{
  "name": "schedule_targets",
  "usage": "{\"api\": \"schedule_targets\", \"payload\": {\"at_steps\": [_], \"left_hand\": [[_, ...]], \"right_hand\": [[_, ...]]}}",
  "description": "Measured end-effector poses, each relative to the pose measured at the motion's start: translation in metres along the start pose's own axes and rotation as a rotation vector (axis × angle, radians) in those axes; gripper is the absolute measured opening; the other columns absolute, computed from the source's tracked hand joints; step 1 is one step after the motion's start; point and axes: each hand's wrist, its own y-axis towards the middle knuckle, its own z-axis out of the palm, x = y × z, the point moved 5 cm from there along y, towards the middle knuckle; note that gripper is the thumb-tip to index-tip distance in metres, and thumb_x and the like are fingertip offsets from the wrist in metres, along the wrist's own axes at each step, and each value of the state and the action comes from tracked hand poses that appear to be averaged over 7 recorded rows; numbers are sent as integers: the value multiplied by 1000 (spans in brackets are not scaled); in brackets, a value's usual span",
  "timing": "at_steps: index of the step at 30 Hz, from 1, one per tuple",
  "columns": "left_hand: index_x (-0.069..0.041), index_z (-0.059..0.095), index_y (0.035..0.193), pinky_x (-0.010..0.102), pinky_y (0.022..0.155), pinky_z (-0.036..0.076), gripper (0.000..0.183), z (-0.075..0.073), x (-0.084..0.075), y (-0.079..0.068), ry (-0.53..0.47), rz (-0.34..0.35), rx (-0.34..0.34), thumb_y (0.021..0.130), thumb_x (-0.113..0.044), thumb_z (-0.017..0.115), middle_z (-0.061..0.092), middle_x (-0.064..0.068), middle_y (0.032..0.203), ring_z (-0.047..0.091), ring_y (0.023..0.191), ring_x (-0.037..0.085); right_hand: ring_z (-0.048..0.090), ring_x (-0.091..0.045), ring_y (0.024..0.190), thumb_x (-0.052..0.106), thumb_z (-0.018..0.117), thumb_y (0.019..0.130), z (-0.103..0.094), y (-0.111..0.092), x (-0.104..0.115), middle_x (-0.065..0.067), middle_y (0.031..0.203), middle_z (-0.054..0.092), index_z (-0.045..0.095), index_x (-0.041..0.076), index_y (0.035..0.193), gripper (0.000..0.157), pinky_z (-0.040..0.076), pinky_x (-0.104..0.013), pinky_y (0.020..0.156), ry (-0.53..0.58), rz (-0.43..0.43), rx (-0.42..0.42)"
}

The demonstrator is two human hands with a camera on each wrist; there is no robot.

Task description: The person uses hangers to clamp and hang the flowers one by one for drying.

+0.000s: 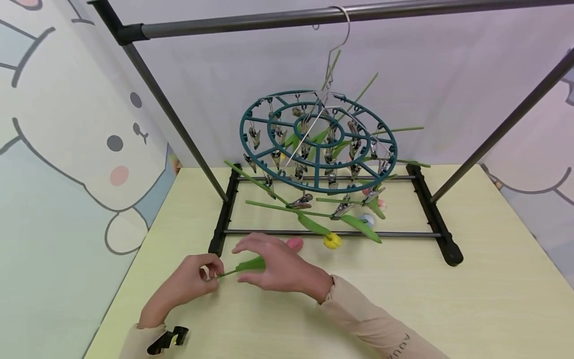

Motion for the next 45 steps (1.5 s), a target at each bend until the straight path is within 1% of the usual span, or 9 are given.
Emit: {"api": "schedule_targets", "payload": {"at_steps": [5, 8, 14, 20, 25, 29, 33, 37, 45], "left_hand": [[-15, 62, 77, 23, 55, 48, 24, -11, -18, -3, 65, 22, -33, 67, 8, 63, 59, -6, 72, 52, 67, 5], [-19, 61, 76, 23, 54, 47, 28, -16, -30, -3, 96, 33, -33, 67, 8, 63, 58, -10, 71, 52, 66, 4], [-23, 58, 74, 21, 52, 46, 33, -24, -54, -4, 118, 71, -23, 66, 9, 62, 56, -14, 70, 51, 63, 4], [-25, 56, 72, 20, 51, 44, 36, -30, -75, -4, 155, 118, -54, 64, 10, 61, 55, -14, 69, 50, 58, 6], [-26, 54, 71, 18, 50, 43, 38, -35, -89, -4, 185, 158, -83, 61, 10, 60, 52, -18, 69, 48, 57, 3], [-25, 53, 69, 17, 47, 39, 37, -39, -99, -3, 193, 182, -89, 61, 11, 60, 50, -18, 69, 44, 55, 2], [-23, 52, 70, 17, 47, 38, 36, -40, -108, -2, 204, 177, -73, 62, 11, 60, 48, -17, 69, 41, 55, 2], [-22, 52, 70, 18, 48, 38, 35, -40, -117, -2, 215, 176, -58, 63, 12, 60, 48, -16, 70, 42, 58, 3], [-20, 49, 70, 16, 49, 40, 38, -37, -137, -2, 204, 263, -59, 61, 16, 58, 48, -14, 73, 45, 64, 3]], "right_hand": [[49, -4, 114, 29, 73, 84, 0, 3, 3, 7, 120, 56, 60, 16, 119, 39, 42, -16, 94, 0, -10, 12], [49, -3, 112, 28, 73, 84, 0, 5, 4, 8, 118, 56, 61, 16, 118, 38, 42, -15, 93, -2, -6, 30], [51, -4, 110, 24, 73, 84, 2, 9, 6, 6, 115, 58, 61, 15, 117, 37, 42, -16, 94, 1, 13, 72], [53, -3, 106, 21, 72, 85, 7, 14, 11, 5, 112, 61, 62, 12, 117, 34, 41, -16, 93, 2, -7, 109], [56, -2, 96, 22, 72, 85, 8, 17, 14, 7, 104, 63, 66, 11, 112, 29, 43, -13, 86, -30, -12, 100], [58, -3, 91, 17, 73, 84, 9, 20, 15, 6, 99, 65, 68, 10, 105, 22, 44, -10, 81, -12, 2, 98], [60, -4, 89, 11, 72, 84, 9, 21, 16, 5, 96, 66, 69, 10, 102, 18, 44, -9, 78, 18, 9, 103], [60, 0, 83, 7, 71, 84, 8, 21, 17, 6, 91, 67, 70, 10, 97, 14, 46, -10, 75, 25, -3, 91], [55, 8, 72, 5, 71, 83, 8, 18, 18, 8, 82, 68, 73, 10, 91, 9, 47, -9, 69, 40, -39, 90]]}}
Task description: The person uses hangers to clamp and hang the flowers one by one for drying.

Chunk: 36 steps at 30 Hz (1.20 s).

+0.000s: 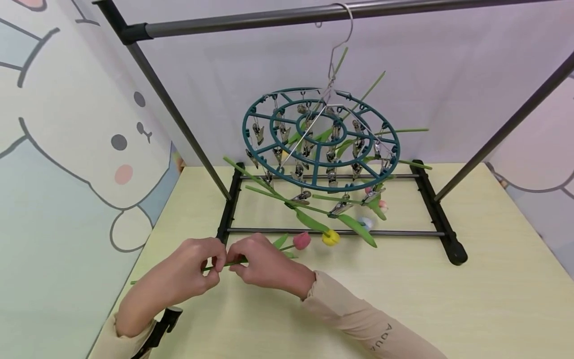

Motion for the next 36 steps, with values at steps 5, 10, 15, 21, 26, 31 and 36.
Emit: {"api": "schedule_targets", "payload": {"at_steps": [5, 10, 15, 21, 26, 31, 36], "left_hand": [[-19, 46, 70, 15, 52, 39, 40, -2, -7, 2, 1, 36, 8, 61, 18, 57, 45, -14, 73, 44, 66, 3], [-22, 47, 72, 16, 56, 41, 41, -5, -14, 2, 87, 21, 4, 64, 17, 59, 43, -14, 74, 44, 67, 2], [-23, 51, 75, 18, 56, 42, 42, -10, -21, 3, 187, 24, -49, 65, 15, 65, 46, -14, 81, 46, 72, 4], [-19, 57, 78, 13, 69, 43, 31, -19, -32, 4, 207, 170, -232, 69, 9, 67, 55, -8, 94, 49, 87, 9], [-10, 64, 85, 13, 78, 45, 13, -30, -48, 4, 109, 308, -420, 92, -12, 53, 59, 6, 101, 54, 93, 17], [-2, 69, 82, 16, 64, 46, 21, -43, -66, 3, 83, 436, -682, 92, -13, 55, 61, 16, 91, 57, 82, 20], [3, 68, 77, 17, 66, 46, 17, -50, -71, 0, -1, 522, -881, 87, -9, 62, 63, 19, 82, 57, 74, 22]], "right_hand": [[54, 8, 73, 5, 71, 83, -2, -2, 2, 8, 81, 68, 73, 9, 91, 9, 47, -10, 68, -6, -27, -26], [55, 5, 72, 2, 72, 82, -8, -7, 5, 5, 80, 65, 71, 9, 88, 9, 46, -8, 68, 38, -42, -112], [54, 3, 71, 2, 74, 81, -13, -10, 5, 5, 79, 64, 71, 8, 87, 8, 46, -8, 67, 76, -30, -151], [56, 3, 72, 4, 74, 81, -21, -14, 3, 4, 80, 66, 73, 9, 89, 9, 48, -10, 67, 63, 7, -208], [57, 1, 71, 3, 75, 80, -28, -19, 1, 4, 80, 66, 74, 9, 88, 11, 50, -14, 66, 86, 30, -260], [58, -1, 71, 5, 75, 80, -36, -25, 1, 5, 81, 63, 75, 9, 90, 11, 53, -17, 64, 154, 53, -284], [60, -2, 73, 6, 75, 80, -43, -29, 2, 3, 82, 65, 74, 7, 93, 14, 55, -20, 66, 197, 42, -315]]}}
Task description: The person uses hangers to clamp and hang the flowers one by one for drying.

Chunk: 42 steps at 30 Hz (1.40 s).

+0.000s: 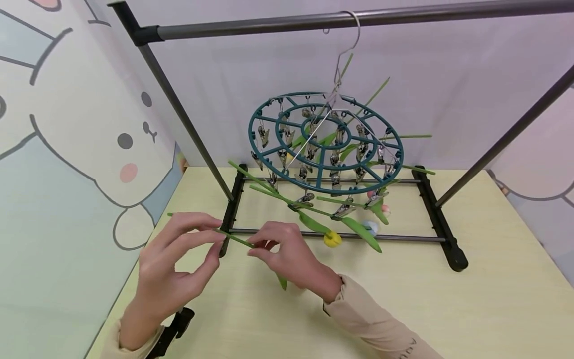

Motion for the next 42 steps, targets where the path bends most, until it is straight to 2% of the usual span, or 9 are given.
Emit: {"api": "schedule_targets", "payload": {"at_steps": [3, 6, 9, 13, 21, 26, 35, 38, 42], "left_hand": [[5, 66, 76, 19, 68, 47, 12, -3, 2, -5, -62, 12, -85, 83, -4, 64, 63, 20, 79, 57, 73, 23], [9, 64, 74, 21, 70, 48, 7, -6, 3, -11, -156, 9, -139, 78, 4, 66, 61, 21, 76, 57, 73, 24], [13, 61, 74, 22, 72, 49, 6, -4, 5, -14, -259, -24, -150, 76, 8, 65, 60, 20, 76, 56, 74, 23], [17, 57, 79, 21, 75, 51, 12, 0, 8, -18, -361, -124, -117, 78, 9, 66, 58, 21, 80, 55, 79, 23], [16, 54, 98, 24, 74, 56, 30, 12, 23, -45, -310, -456, 19, 71, 20, 66, 58, 19, 93, 62, 84, 18], [13, 52, 105, 27, 71, 57, 40, 25, 29, -58, -356, -569, 25, 70, 24, 66, 56, 18, 98, 65, 84, 20], [9, 56, 104, 31, 73, 57, 28, 47, 31, -78, -474, -707, -10, 79, 19, 64, 58, 16, 102, 62, 94, 24], [8, 58, 101, 31, 74, 57, 23, 51, 33, -82, -481, -721, -18, 80, 18, 63, 60, 16, 100, 63, 94, 23], [9, 60, 99, 30, 76, 57, 23, 51, 33, -82, -469, -692, -48, 79, 19, 63, 61, 21, 97, 64, 93, 22]], "right_hand": [[61, -2, 73, 6, 76, 79, -5, -1, 2, 1, 83, 67, 74, 7, 94, 15, 55, -20, 66, 25, -9, -17], [62, -3, 74, 7, 77, 78, -8, -3, 2, 2, 84, 68, 73, 8, 93, 16, 56, -22, 66, 47, 21, -24], [62, -4, 74, 10, 78, 77, -11, -5, 3, 5, 83, 67, 71, 10, 89, 14, 56, -24, 67, 63, 69, -33], [63, -6, 73, 13, 78, 78, -15, -7, 7, 5, 80, 66, 69, 9, 85, 12, 56, -24, 68, 90, 90, -49], [64, -7, 75, 14, 77, 79, -21, -10, 13, 3, 83, 66, 70, 11, 86, 10, 56, -25, 71, 124, 57, -68], [64, -7, 75, 12, 76, 79, -22, -11, 16, 4, 83, 66, 69, 11, 87, 10, 57, -26, 70, 129, 14, -84], [63, -10, 77, 7, 74, 81, -19, -14, 20, 1, 85, 64, 69, 11, 86, 7, 57, -26, 69, 145, -79, -130], [62, -9, 79, 5, 73, 82, -19, -14, 19, 2, 87, 64, 70, 11, 86, 8, 57, -26, 68, 141, -88, -139], [62, -9, 79, 8, 73, 83, -18, -15, 18, 1, 88, 64, 70, 11, 88, 7, 57, -25, 68, 100, -106, -136]]}}
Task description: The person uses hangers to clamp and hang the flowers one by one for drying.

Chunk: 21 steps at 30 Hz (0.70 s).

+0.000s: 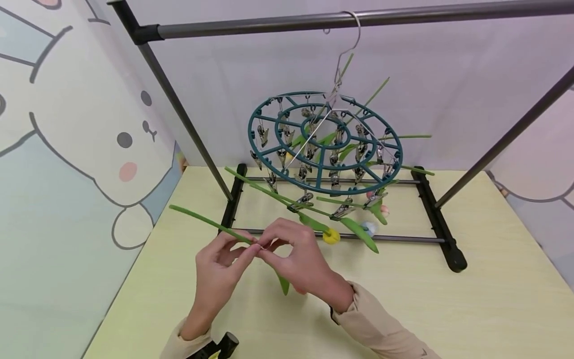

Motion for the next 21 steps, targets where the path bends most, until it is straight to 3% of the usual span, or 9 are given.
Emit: {"api": "schedule_targets", "payload": {"at_steps": [8, 14, 21], "left_hand": [[11, 60, 99, 30, 79, 56, 25, -11, -3, 6, 9, 32, -46, 77, 22, 64, 62, 17, 95, 64, 89, 21], [11, 59, 99, 31, 81, 55, 24, -19, -1, 10, 27, -42, -84, 77, 17, 67, 62, 15, 95, 65, 86, 20], [9, 61, 98, 34, 81, 55, 24, -25, 0, 14, 78, -124, -118, 76, 14, 70, 62, 14, 94, 64, 85, 21]], "right_hand": [[59, -10, 88, 13, 74, 83, -4, -1, -1, 2, 98, 63, 69, 12, 100, 18, 55, -32, 72, -87, 11, -25], [57, -10, 101, 15, 74, 83, -4, 0, -4, 5, 110, 62, 65, 14, 112, 30, 52, -28, 81, -141, 64, -55], [57, -14, 107, 11, 75, 81, -3, 0, -7, -1, 119, 60, 62, 9, 118, 39, 51, -28, 84, -207, 48, -130]]}}
